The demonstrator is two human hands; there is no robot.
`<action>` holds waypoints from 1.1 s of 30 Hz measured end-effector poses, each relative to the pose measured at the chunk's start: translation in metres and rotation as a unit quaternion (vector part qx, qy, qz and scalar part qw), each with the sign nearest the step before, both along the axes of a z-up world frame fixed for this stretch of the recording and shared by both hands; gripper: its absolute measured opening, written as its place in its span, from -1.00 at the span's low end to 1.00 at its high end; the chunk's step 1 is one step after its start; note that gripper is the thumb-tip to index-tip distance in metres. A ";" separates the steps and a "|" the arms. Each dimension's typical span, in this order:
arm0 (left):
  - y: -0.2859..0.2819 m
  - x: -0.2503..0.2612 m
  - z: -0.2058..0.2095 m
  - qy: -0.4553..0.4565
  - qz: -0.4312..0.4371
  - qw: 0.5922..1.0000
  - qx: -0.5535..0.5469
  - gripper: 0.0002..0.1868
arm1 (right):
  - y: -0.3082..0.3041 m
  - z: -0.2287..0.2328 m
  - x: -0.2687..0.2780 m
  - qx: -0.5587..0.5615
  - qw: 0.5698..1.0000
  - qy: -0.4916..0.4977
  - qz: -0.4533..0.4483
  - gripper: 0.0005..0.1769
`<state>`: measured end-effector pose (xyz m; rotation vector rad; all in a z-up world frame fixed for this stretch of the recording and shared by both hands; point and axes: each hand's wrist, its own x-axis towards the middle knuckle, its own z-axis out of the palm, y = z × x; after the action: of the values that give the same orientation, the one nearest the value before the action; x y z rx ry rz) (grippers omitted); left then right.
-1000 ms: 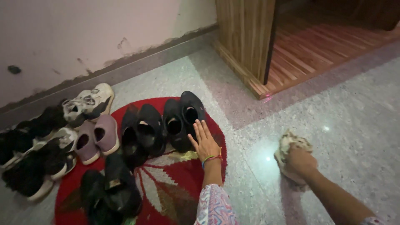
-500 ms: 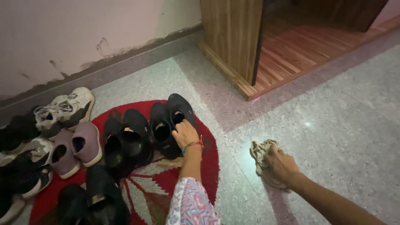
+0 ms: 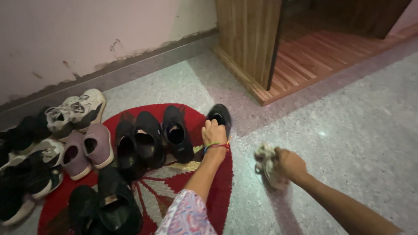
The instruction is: The person wipes several black shoes with a cloth on a red rug, then places each shoe in a corner of the room. The person repeats this process for multiple shoes.
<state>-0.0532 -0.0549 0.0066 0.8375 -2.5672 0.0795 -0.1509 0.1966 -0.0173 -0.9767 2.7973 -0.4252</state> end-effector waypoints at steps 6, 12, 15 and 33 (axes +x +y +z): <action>0.043 0.025 -0.005 0.067 -0.146 0.981 0.108 -0.80 | -0.019 0.039 0.007 -0.289 0.943 0.128 -0.104 -0.65; 0.070 0.065 -0.026 0.039 -0.300 0.945 0.129 -0.74 | -0.032 0.020 0.031 -0.319 0.944 0.072 -0.035 -0.54; 0.069 0.068 -0.034 0.007 -0.320 0.936 0.143 -0.72 | -0.021 0.007 0.042 -0.350 0.919 0.149 0.107 -0.59; 0.075 0.073 -0.039 -0.038 -0.296 0.952 0.068 -0.81 | 0.049 -0.027 -0.050 -0.040 0.949 0.304 -0.070 -0.59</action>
<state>0.0198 0.0197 -0.0327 0.0773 -2.8071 -0.2542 -0.2012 0.2454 -0.0447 -1.0790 3.4413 -0.2897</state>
